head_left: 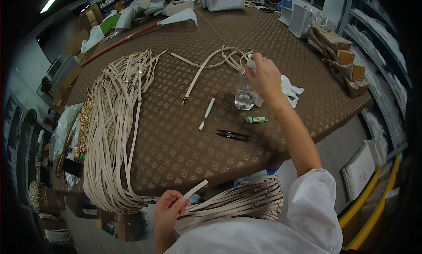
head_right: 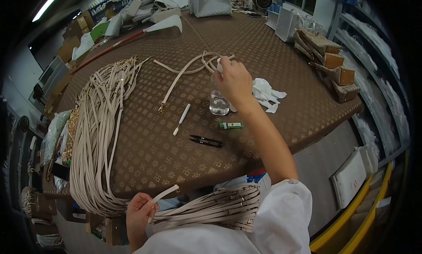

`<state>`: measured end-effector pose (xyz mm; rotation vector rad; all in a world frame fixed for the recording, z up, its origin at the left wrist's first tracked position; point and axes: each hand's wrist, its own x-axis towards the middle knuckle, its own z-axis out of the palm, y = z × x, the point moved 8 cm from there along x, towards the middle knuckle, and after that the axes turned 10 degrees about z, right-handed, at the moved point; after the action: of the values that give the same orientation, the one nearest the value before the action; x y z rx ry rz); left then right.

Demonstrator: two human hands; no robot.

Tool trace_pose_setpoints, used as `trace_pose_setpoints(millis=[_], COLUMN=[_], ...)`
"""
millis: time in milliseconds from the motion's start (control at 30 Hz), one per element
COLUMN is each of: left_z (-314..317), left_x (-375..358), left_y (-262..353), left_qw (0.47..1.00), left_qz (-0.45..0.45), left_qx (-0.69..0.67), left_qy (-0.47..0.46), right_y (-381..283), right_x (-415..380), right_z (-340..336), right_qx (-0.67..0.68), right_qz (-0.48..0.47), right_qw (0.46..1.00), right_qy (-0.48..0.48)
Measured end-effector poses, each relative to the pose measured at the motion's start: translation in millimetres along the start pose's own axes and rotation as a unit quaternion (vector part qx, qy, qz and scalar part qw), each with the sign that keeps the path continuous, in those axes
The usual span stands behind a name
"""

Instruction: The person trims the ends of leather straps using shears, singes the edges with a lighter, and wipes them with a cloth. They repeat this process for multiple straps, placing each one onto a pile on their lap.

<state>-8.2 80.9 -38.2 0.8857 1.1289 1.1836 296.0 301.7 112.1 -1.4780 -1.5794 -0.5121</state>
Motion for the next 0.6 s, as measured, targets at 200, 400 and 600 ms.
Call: trace_pose_setpoints(millis=[200, 400, 600], left_z=[-2, -6, 3], left_x=[1, 6, 5], left_y=[-2, -5, -2], left_qw=[1.0, 1.0, 1.0], left_qz=[0.005, 0.0, 0.001], left_qx=[-0.017, -0.004, -0.008], left_qy=[0.0, -0.004, -0.019], right_y=[103, 185, 194], right_x=[-12, -71, -97], right_z=[-22, 61, 89], right_qx=[0.186, 0.668, 0.697], right_qz=[0.317, 0.593, 0.618], right_qw=[0.924, 0.442, 0.351], right_qy=[0.102, 0.084, 0.094])
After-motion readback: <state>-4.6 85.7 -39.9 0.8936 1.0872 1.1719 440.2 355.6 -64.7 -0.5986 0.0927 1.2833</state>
